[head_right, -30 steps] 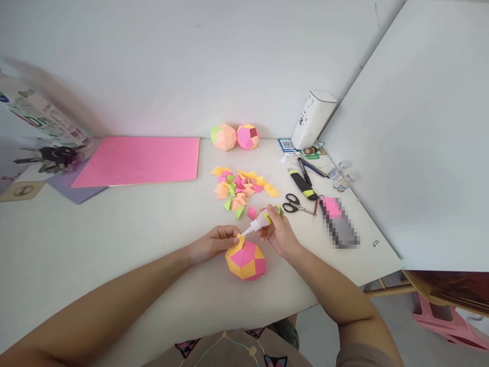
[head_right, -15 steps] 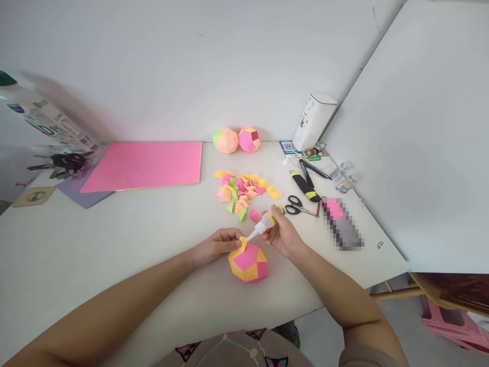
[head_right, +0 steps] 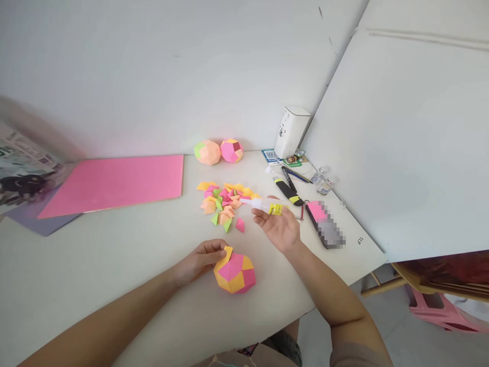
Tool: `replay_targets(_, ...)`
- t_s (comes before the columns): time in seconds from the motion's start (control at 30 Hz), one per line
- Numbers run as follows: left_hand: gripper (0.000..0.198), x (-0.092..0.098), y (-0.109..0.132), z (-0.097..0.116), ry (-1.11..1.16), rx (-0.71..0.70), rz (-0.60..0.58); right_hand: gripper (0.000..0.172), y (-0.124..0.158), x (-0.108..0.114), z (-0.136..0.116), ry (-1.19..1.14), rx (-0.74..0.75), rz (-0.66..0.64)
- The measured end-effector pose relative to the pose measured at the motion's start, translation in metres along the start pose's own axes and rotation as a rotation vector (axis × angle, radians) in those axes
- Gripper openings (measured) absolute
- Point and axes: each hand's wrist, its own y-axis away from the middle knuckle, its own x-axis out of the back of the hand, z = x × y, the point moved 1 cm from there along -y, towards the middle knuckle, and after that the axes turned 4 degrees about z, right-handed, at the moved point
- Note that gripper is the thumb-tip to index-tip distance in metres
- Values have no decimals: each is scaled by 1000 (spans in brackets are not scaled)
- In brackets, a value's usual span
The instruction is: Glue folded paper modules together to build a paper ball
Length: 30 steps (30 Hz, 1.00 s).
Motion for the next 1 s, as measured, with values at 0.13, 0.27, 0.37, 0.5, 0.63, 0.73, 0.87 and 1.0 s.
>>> replay_targets(0.13, 23, 0, -1, 0, 7, -7, -6, 35, -7, 4, -11, -30, 18, 45)
replay_targets(0.27, 24, 1, -2, 0, 5, -27, -13, 25, -13, 10, -10, -1, 1, 67)
replay_targets(0.37, 23, 1, -3, 0, -1, -36, -23, 22, -14, 13, -4, 8, -36, 57)
replay_targets(0.5, 22, 1, -3, -1, 6, -31, -8, 15, -13, 16, 1, -25, -116, 83)
replay_targets(0.63, 22, 1, -3, -1, 3, -34, -6, 24, -14, 15, 4, -30, -214, 66)
replay_targets(0.73, 22, 1, -2, 0, 3, -40, -9, 31, -15, 12, 6, -21, -224, 8)
replay_targets(0.87, 22, 0, -2, 0, 4, -37, -7, 28, -15, 12, 10, 23, -200, -29)
replay_targets(1.0, 23, 0, -2, 0, 5, -26, -3, 26, -13, 12, 12, 127, -181, -78)
